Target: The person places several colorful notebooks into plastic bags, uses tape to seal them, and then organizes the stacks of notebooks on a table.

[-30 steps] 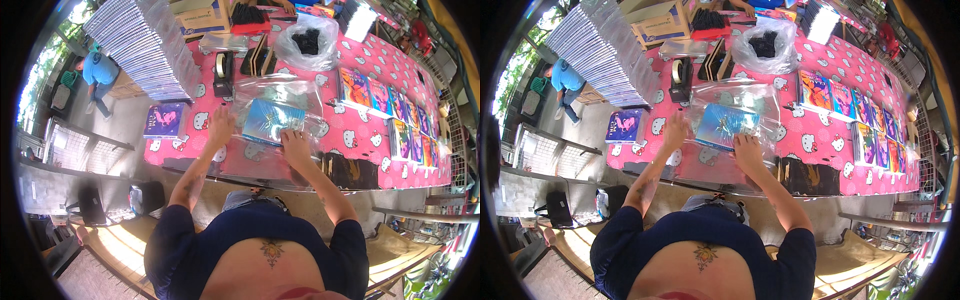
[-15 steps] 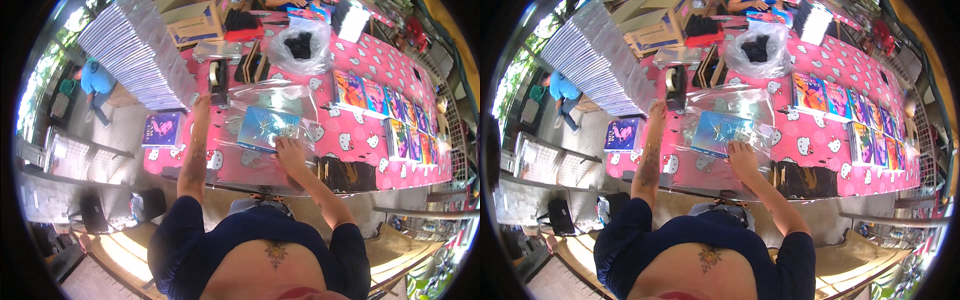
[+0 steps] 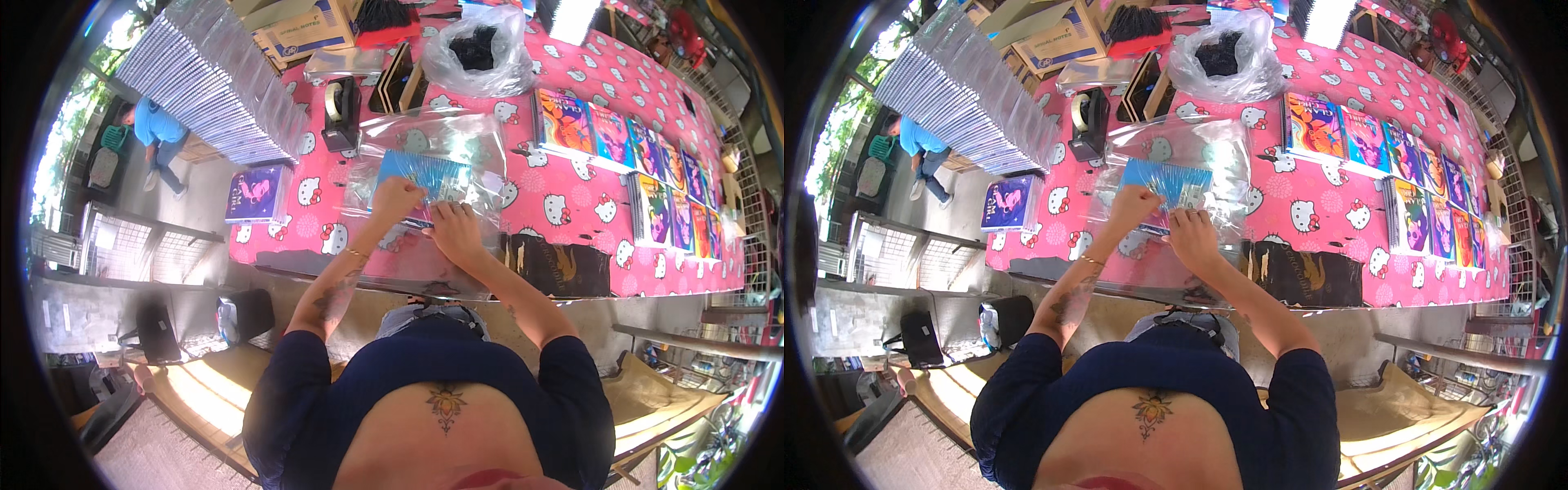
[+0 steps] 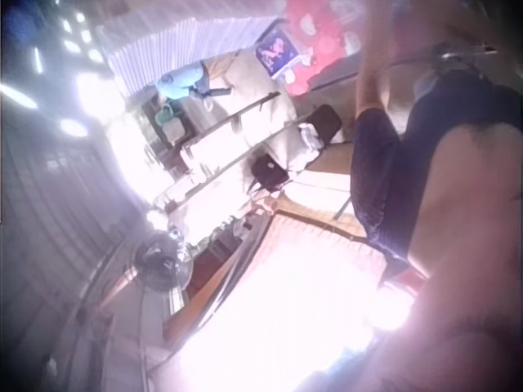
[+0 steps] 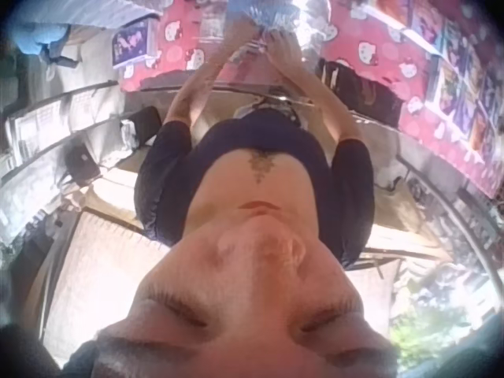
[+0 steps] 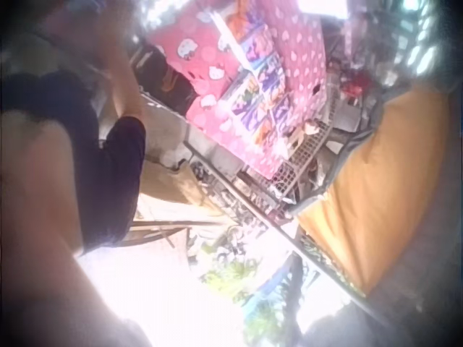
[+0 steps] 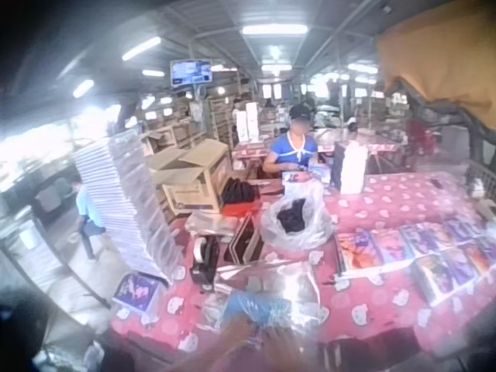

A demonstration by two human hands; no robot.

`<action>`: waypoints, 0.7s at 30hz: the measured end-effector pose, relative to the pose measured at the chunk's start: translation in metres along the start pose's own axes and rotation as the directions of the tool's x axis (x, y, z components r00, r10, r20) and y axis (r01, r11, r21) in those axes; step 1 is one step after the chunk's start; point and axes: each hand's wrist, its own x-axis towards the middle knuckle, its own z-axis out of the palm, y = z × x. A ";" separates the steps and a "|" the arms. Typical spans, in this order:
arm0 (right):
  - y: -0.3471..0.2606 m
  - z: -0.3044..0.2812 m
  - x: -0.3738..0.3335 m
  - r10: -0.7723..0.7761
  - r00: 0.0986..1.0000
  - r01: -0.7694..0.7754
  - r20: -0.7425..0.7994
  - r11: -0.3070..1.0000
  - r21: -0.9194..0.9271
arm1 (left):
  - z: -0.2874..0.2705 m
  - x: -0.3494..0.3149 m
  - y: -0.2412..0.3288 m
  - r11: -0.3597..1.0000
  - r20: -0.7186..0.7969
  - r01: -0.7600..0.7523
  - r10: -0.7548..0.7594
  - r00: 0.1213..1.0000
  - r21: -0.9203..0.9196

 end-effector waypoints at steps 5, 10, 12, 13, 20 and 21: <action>0.003 -0.013 -0.001 -0.002 0.999 0.004 -0.038 0.998 0.059 | -0.008 -0.008 0.016 0.925 0.052 0.073 -0.100 0.994 0.373; 0.012 -0.017 0.008 -0.036 0.997 0.040 -0.067 0.997 0.062 | 0.001 -0.020 -0.004 0.910 0.012 0.048 -0.058 0.998 0.411; 0.018 -0.018 0.019 -0.033 0.997 0.029 0.069 0.998 0.052 | 0.006 -0.031 -0.008 0.916 -0.054 -0.043 0.071 0.996 0.399; 0.020 -0.020 0.031 -0.016 0.974 0.005 0.227 0.999 0.046 | 0.011 -0.046 -0.007 0.918 -0.116 -0.109 0.165 0.979 0.382; 0.130 0.013 0.132 -0.196 0.848 -0.015 0.492 0.920 0.392 | 0.048 -0.071 0.003 0.603 -0.209 -0.588 0.773 0.599 0.539; 0.131 -0.006 0.138 -0.068 0.760 -0.276 0.647 0.867 0.415 | 0.037 -0.073 -0.001 0.652 -0.287 -0.592 0.749 0.597 0.473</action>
